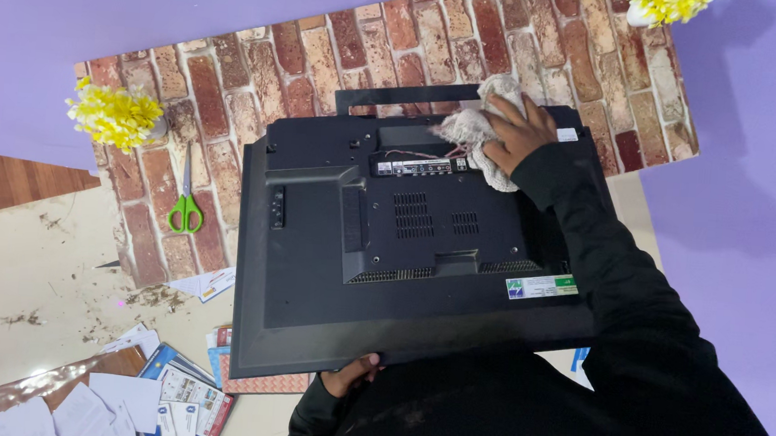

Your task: The person cleans the front screen and the back panel of a television with a cloth.

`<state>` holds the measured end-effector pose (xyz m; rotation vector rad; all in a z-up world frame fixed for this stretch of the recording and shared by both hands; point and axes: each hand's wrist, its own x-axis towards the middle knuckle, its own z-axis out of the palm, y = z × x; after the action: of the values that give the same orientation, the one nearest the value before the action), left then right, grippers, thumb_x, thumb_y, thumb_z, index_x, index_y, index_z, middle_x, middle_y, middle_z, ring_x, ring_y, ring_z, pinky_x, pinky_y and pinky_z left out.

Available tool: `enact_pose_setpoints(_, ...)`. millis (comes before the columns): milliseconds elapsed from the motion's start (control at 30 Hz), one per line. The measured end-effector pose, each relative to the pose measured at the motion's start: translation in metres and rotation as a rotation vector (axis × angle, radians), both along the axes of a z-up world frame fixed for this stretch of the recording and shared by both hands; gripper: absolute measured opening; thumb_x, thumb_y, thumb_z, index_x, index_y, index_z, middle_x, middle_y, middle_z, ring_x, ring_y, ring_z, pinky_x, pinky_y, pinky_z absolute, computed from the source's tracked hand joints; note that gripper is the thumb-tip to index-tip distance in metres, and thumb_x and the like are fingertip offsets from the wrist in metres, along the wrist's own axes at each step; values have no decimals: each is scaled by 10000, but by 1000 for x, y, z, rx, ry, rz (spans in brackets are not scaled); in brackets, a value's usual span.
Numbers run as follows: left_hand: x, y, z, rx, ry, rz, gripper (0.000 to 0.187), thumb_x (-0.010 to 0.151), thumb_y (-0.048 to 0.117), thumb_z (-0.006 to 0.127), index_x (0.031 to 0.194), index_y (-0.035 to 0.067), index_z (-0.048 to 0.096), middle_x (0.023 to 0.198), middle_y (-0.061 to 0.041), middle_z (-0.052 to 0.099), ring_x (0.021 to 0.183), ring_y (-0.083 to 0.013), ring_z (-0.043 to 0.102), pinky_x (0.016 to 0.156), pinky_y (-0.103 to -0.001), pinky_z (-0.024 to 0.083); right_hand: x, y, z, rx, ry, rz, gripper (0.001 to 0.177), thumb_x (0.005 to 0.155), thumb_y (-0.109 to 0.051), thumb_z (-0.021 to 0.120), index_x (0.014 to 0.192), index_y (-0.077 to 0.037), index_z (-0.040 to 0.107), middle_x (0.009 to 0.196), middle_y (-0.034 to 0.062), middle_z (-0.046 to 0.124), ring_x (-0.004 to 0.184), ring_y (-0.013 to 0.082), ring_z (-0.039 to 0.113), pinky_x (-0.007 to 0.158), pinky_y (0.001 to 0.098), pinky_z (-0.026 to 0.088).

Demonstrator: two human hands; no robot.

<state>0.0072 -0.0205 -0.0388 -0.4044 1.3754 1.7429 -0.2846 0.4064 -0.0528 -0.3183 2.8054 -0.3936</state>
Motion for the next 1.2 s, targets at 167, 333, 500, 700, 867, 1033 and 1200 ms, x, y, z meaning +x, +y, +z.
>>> enact_pose_setpoints(167,-1,-3,7,-11,-1,17,320,869,336,707,795,28,749,623,-36,650,510,-107,525,477,-263,385,4,82,-63,256,133,-298,411,1052,-354,543,1327,-73,661,1661,100,384,1487,499,291,1140,647,283)
enact_pose_setpoints(333,-7,-7,1,37,0,18,344,873,334,696,759,11,733,597,-42,622,466,-122,481,459,-269,368,-5,132,-67,-59,169,-539,417,1143,-353,500,1380,-25,602,1534,213,467,1371,481,517,1163,518,433)
enact_pose_setpoints(500,-1,-11,-7,26,-64,115,279,854,261,709,814,-15,721,687,-100,701,524,-150,568,476,-287,406,18,105,-55,-38,172,-553,490,1000,-376,586,1368,-55,616,1531,186,442,1264,480,533,1096,531,445)
enact_pose_setpoints(700,-1,-16,-16,70,-49,96,256,869,224,684,852,-30,717,728,-139,715,521,-163,561,471,-293,408,42,7,-7,73,195,-181,509,936,-364,632,1366,-92,653,1575,137,394,1448,548,267,1110,729,216)
enact_pose_setpoints(867,0,-20,-19,47,-88,64,295,885,249,673,840,-38,726,728,-131,713,537,-163,574,486,-295,430,55,-44,9,-15,184,-68,500,926,-425,664,1332,-133,665,1520,77,463,1433,508,307,1118,713,219)
enact_pose_setpoints(1033,6,-21,-22,34,-59,72,316,871,285,675,844,-26,722,732,-119,705,540,-161,577,471,-297,414,68,-40,19,-185,252,-26,481,941,-369,667,1312,-63,647,1482,93,514,1405,486,384,1117,626,311)
enact_pose_setpoints(1200,8,-24,-26,27,-51,61,341,880,306,679,834,-28,727,713,-120,699,534,-160,570,476,-300,418,85,-7,21,-162,205,-93,329,943,-208,664,1222,-37,634,1544,123,513,1373,448,443,1124,552,353)
